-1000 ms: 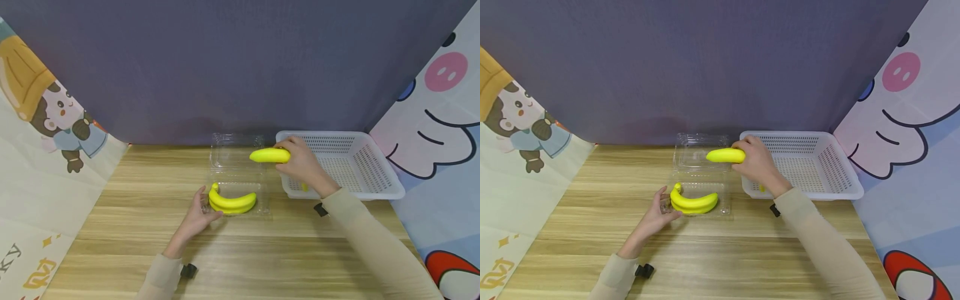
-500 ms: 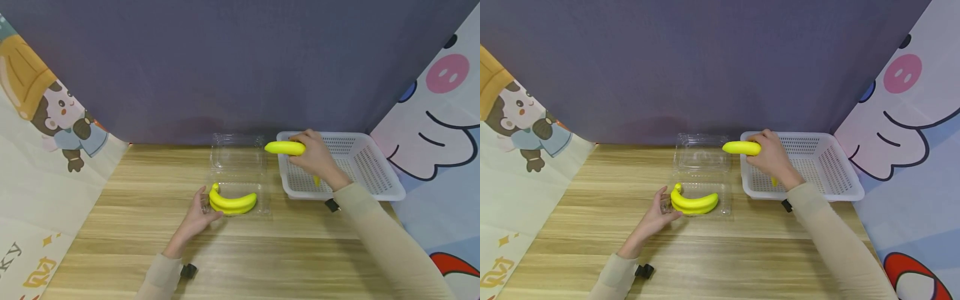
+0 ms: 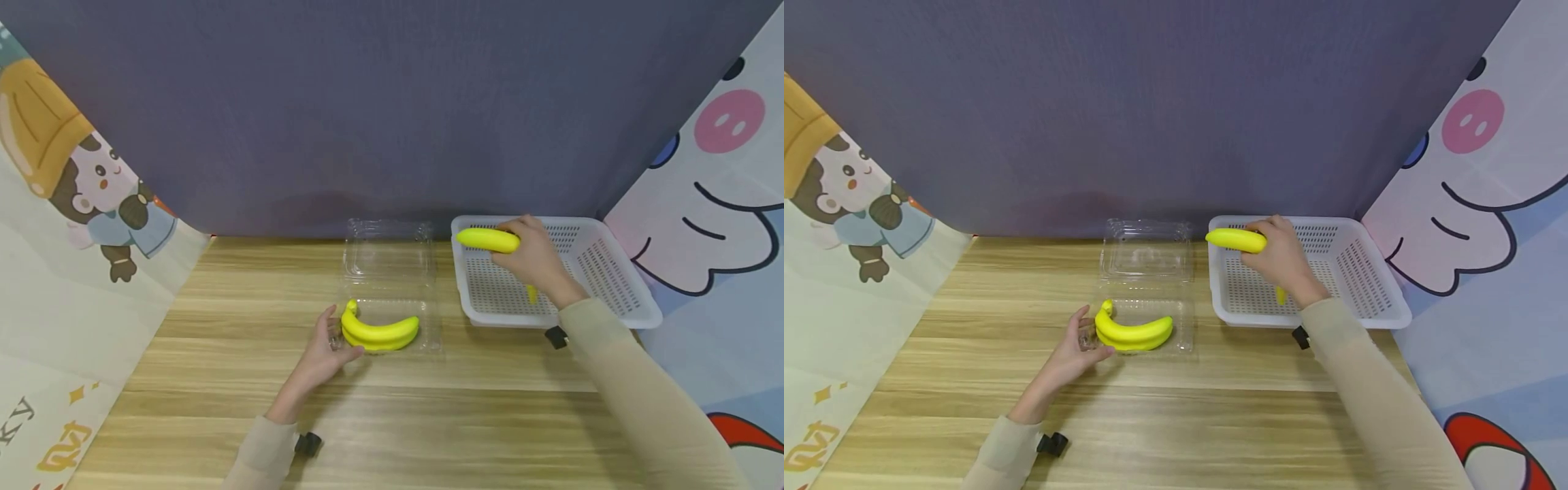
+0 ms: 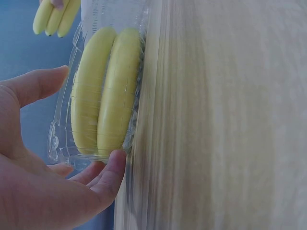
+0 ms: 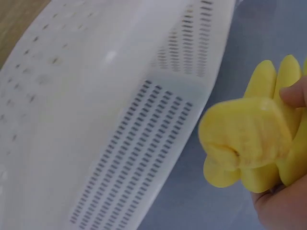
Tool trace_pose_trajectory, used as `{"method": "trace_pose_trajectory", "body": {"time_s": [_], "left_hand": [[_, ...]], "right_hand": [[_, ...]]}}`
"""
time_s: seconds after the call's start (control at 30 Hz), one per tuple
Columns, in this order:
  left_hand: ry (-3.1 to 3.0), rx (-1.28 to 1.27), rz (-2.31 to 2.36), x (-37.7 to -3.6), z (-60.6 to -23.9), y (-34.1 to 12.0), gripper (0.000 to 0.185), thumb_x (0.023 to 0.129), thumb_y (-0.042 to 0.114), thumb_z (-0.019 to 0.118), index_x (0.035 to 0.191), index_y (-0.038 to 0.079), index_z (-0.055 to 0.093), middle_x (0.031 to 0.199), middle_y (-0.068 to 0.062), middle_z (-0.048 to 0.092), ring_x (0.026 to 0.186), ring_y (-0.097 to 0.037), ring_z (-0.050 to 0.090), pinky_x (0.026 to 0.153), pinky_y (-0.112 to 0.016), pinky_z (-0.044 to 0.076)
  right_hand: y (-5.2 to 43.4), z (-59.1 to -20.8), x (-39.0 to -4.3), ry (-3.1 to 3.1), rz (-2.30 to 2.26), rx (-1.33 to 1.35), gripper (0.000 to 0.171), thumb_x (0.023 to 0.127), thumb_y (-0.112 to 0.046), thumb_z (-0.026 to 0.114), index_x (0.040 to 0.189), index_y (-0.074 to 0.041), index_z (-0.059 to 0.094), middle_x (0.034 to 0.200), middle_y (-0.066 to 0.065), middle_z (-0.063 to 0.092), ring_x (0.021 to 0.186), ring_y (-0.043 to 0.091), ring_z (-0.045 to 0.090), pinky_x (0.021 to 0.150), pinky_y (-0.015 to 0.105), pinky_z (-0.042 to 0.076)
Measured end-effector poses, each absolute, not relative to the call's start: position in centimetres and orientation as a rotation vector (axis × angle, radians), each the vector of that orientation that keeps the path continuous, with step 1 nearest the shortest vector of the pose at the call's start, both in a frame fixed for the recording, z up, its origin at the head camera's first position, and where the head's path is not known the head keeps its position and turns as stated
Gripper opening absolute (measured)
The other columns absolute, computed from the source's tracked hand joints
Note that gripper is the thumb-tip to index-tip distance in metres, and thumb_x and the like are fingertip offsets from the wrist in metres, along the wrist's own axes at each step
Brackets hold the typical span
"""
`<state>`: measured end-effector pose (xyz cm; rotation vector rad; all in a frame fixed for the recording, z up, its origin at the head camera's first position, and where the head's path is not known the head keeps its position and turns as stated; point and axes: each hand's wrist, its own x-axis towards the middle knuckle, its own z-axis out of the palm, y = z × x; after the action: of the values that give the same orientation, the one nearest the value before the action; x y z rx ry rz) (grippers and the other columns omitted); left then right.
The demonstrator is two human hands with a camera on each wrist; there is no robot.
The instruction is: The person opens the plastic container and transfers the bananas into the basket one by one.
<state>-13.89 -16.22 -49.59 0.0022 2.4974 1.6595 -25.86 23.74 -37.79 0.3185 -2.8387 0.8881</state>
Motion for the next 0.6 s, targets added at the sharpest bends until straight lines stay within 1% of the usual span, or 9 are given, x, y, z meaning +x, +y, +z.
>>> {"method": "trace_pose_trajectory", "body": {"time_s": [0.17,0.3,0.43,0.6], "left_hand": [[2.496,0.007,1.660,-13.9,-49.7,-16.3,0.109,0.081,0.021,0.085,0.161,0.007,0.012,0.153,-0.030,0.033,0.135,-0.045,0.044,0.108,-0.059,0.043],[2.496,0.015,1.656,-13.9,-49.8,-16.3,0.109,0.081,0.022,0.085,0.161,0.007,0.013,0.153,-0.030,0.033,0.134,-0.045,0.044,0.107,-0.059,0.044],[2.483,0.022,1.672,-13.8,-49.7,-16.4,0.108,0.082,0.021,0.085,0.161,0.007,0.013,0.153,-0.030,0.032,0.134,-0.046,0.044,0.107,-0.060,0.044],[2.478,0.024,1.677,-13.8,-49.6,-16.3,0.108,0.082,0.020,0.085,0.161,0.006,0.013,0.153,-0.030,0.033,0.134,-0.047,0.044,0.107,-0.060,0.044]], "right_hand": [[24.8,-38.5,-26.1,-2.829,0.904,0.329,0.051,0.086,-0.017,0.075,0.132,0.000,0.062,0.126,0.017,0.055,0.104,0.033,0.049,0.085,0.048,0.044],[25.4,-39.0,-26.1,-2.847,0.888,0.322,0.050,0.086,-0.016,0.075,0.131,0.002,0.062,0.126,0.019,0.054,0.105,0.034,0.048,0.084,0.049,0.044],[25.8,-39.5,-26.1,-2.863,0.853,0.316,0.049,0.086,-0.016,0.074,0.130,0.003,0.062,0.123,0.019,0.055,0.104,0.034,0.048,0.083,0.048,0.043],[26.2,-40.1,-26.1,-2.902,0.815,0.302,0.050,0.086,-0.015,0.074,0.131,0.004,0.061,0.124,0.020,0.055,0.106,0.036,0.047,0.086,0.052,0.045]]}}
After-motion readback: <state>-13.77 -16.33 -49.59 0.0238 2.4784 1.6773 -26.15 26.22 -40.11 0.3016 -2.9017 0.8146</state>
